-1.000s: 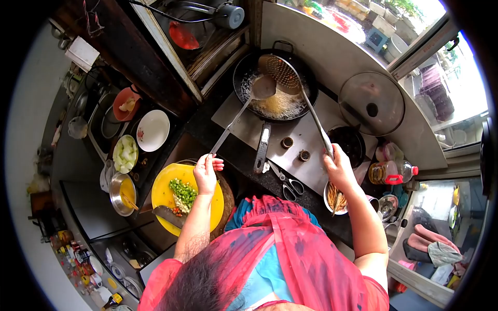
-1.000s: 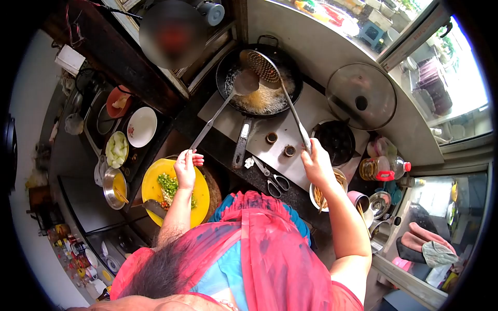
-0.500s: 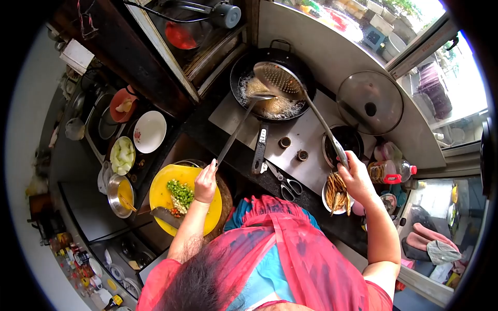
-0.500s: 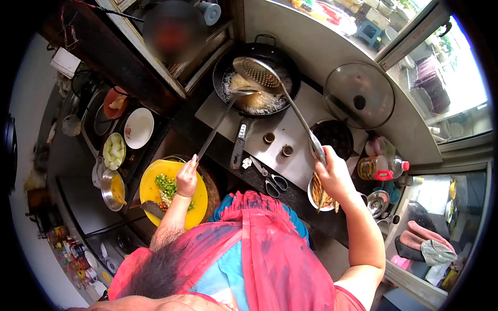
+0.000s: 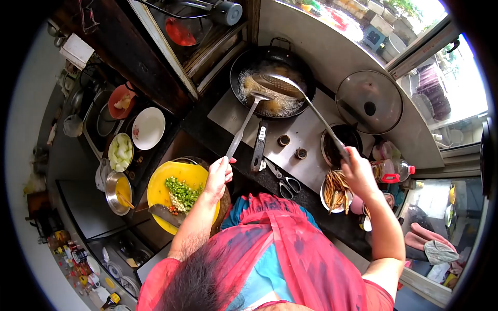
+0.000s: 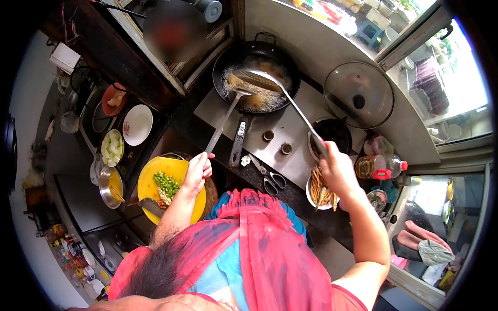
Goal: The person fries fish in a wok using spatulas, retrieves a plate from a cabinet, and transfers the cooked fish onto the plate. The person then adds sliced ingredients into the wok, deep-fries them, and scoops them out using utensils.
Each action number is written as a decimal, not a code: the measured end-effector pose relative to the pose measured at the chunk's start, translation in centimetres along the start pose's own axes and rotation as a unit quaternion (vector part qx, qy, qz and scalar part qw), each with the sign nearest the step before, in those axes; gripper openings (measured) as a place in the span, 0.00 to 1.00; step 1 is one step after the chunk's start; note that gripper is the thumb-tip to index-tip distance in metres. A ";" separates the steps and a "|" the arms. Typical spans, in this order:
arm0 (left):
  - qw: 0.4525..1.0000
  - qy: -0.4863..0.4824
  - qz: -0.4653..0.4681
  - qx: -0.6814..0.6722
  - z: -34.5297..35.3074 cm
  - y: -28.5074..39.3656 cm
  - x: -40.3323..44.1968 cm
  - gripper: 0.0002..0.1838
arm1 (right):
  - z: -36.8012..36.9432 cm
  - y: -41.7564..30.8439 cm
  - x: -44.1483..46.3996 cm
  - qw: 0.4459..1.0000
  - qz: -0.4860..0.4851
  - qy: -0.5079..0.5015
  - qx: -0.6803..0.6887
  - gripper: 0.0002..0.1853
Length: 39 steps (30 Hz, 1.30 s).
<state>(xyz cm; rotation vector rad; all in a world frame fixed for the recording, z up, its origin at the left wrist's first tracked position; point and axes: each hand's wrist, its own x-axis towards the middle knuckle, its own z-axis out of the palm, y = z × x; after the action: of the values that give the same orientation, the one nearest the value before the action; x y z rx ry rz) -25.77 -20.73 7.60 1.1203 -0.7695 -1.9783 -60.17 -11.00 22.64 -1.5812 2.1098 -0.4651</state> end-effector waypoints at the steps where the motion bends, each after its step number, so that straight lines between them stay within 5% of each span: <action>1: 1.000 0.002 0.010 -0.015 0.1 0.0 -0.1 0.16 | -1.6 -0.3 -0.2 0.999 -0.003 0.003 -0.040 0.16; 8: 0.997 0.017 0.070 0.002 -0.5 -0.5 -1.2 0.15 | -7.8 -0.7 -1.0 0.944 -0.103 0.027 -0.311 0.16; 13: 0.997 0.026 0.076 -0.020 0.4 -2.0 0.2 0.14 | -7.1 -1.5 -1.0 0.903 -0.091 -0.027 -0.419 0.20; 16: 0.996 0.069 0.059 -0.005 1.5 -2.9 0.9 0.14 | -4.6 0.4 -1.0 0.904 -0.103 -0.018 -0.415 0.20; 20: 0.988 -0.032 0.058 -0.136 3.2 -3.0 1.5 0.15 | -0.4 2.1 -0.8 0.921 -0.059 -0.014 -0.385 0.20; 21: 0.988 -0.042 0.059 -0.134 3.4 -3.1 1.6 0.15 | 0.6 2.6 -0.8 0.911 -0.092 0.032 -0.401 0.13; 39: 0.983 -0.048 0.095 -0.150 3.6 -2.8 1.0 0.12 | 11.1 2.9 4.3 0.937 -0.056 0.148 -0.311 0.14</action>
<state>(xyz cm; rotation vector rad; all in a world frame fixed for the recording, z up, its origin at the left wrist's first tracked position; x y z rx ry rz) -30.18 -19.40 6.57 0.7511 -0.5795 -1.9179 -57.47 -14.21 11.17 -2.0891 2.5703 -0.0602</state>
